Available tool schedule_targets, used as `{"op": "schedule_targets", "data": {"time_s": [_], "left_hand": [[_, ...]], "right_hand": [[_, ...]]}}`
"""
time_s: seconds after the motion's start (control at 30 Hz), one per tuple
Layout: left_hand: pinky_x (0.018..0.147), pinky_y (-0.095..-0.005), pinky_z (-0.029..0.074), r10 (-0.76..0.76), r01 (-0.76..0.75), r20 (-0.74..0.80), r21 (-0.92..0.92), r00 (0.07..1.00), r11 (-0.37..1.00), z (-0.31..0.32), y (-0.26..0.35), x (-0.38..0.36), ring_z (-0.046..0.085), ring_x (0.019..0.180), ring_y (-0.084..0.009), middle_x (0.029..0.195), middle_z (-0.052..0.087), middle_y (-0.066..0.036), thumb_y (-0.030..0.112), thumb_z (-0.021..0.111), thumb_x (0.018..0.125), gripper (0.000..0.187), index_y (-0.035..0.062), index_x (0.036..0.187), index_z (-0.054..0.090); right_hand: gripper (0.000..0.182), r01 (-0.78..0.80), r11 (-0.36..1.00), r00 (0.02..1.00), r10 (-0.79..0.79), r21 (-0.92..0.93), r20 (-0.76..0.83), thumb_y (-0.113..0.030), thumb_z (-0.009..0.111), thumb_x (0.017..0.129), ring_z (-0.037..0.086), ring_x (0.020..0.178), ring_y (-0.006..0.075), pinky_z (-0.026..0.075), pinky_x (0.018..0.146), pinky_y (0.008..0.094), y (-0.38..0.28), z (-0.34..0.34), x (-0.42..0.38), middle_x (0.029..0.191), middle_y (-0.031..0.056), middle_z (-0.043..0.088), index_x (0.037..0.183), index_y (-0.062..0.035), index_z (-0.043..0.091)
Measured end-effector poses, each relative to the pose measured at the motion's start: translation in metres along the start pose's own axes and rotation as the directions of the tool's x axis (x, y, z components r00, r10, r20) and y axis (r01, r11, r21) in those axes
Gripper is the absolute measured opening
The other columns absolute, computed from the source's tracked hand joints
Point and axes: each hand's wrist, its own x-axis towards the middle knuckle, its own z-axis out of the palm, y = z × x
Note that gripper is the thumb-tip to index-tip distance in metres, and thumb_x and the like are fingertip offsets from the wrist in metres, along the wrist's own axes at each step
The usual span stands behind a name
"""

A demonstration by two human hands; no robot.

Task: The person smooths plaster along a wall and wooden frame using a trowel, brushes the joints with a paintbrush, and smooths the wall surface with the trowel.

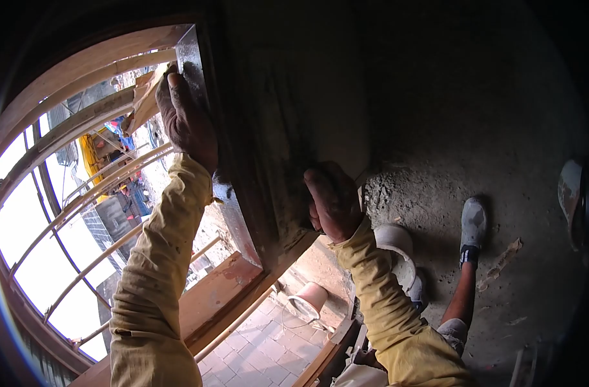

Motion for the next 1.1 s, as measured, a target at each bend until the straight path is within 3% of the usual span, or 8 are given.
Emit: {"op": "schedule_targets", "data": {"time_s": [0.33,0.47,0.6,0.77,0.83,0.93,1.0,1.1], "left_hand": [[0.1,-0.0364,0.036,0.06,-0.06,0.009,0.083,0.998,0.995,0.0,-0.004,0.002,0.051,0.116,-0.029,0.125,0.054,-0.019,0.041,0.037,0.101,0.054,-0.0042,0.126,0.051],[0.094,-0.0381,0.047,0.105,-0.132,0.111,0.268,0.988,0.955,-0.007,-0.007,0.004,0.057,0.111,-0.0337,0.123,0.052,-0.022,0.024,0.047,0.099,0.041,-0.0008,0.132,0.044],[0.097,-0.0376,0.046,0.209,-0.237,0.117,0.346,0.971,0.908,-0.007,-0.012,0.003,0.056,0.113,-0.0326,0.125,0.051,-0.022,0.023,0.049,0.099,0.042,-0.0011,0.133,0.044],[0.097,-0.0375,0.046,0.153,-0.182,0.118,0.294,0.981,0.938,-0.006,-0.005,0.001,0.056,0.113,-0.0321,0.125,0.051,-0.022,0.022,0.05,0.098,0.044,-0.0022,0.134,0.043],[0.097,-0.0376,0.046,0.139,-0.168,0.117,0.297,0.983,0.94,-0.006,-0.006,0.002,0.056,0.113,-0.0318,0.126,0.051,-0.021,0.023,0.049,0.098,0.044,-0.0026,0.134,0.042],[0.097,-0.0378,0.046,0.2,-0.236,0.152,0.284,0.968,0.929,-0.007,-0.006,0.003,0.055,0.115,-0.0317,0.126,0.051,-0.022,0.022,0.05,0.098,0.043,-0.0025,0.133,0.043],[0.099,-0.0371,0.044,-0.11,0.109,0.052,0.021,0.993,0.994,-0.003,0.002,0.005,0.053,0.116,-0.0317,0.126,0.051,-0.022,0.025,0.046,0.1,0.042,-0.0024,0.132,0.045],[0.102,-0.036,0.034,-0.121,0.121,0.006,-0.04,0.993,0.992,0.004,0.004,0.002,0.05,0.116,-0.0266,0.123,0.054,-0.016,0.04,0.036,0.102,0.05,-0.0016,0.126,0.051]], "right_hand": [[0.028,0.122,0.956,0.988,-0.142,-0.266,-0.056,-0.023,0.061,0.091,0.061,0.087,0.0253,0.049,0.08,0.035,0.036,-0.016,0.018,0.098,0.0129,0.066,0.108,-0.0013,0.059],[0.025,0.254,0.94,0.941,-0.295,-0.228,-0.166,-0.022,0.061,0.091,0.062,0.086,0.0253,0.049,0.077,0.0333,0.044,-0.044,0.021,0.096,0.013,0.066,0.104,0.0,0.06],[0.019,0.225,0.947,0.948,-0.267,-0.23,-0.174,-0.029,0.062,0.092,0.037,0.038,0.0062,0.028,0.035,0.0235,0.031,-0.032,0.016,0.051,-0.0039,0.043,0.091,-0.0109,0.055],[0.023,0.191,0.963,0.978,-0.203,-0.19,-0.044,-0.03,0.063,0.091,0.046,0.046,0.0094,0.037,0.041,0.0256,0.005,-0.005,0.021,0.059,-0.0011,0.05,0.094,-0.0083,0.056],[0.029,0.48,0.77,0.846,-0.534,-0.42,-0.01,-0.031,0.064,0.09,0.057,0.066,0.017,0.048,0.059,0.0306,0.012,-0.003,0.033,0.075,0.0068,0.06,0.099,-0.0039,0.057],[0.033,0.31,0.853,0.932,-0.361,-0.42,-0.045,-0.03,0.065,0.089,0.06,0.083,0.0233,0.049,0.076,0.0342,-0.002,-0.001,0.024,0.09,0.0135,0.063,0.102,-0.0008,0.058],[0.031,0.351,0.779,0.884,-0.458,-0.52,-0.089,-0.029,0.065,0.089,0.06,0.083,0.0247,0.049,0.077,0.0351,-0.001,0.0,0.024,0.089,0.0144,0.064,0.101,-0.0008,0.059],[0.03,0.405,0.689,0.822,-0.562,-0.601,-0.091,-0.027,0.064,0.089,0.061,0.076,0.0235,0.05,0.07,0.0345,0.006,-0.002,0.031,0.088,0.0141,0.064,0.102,-0.0017,0.059]]}}
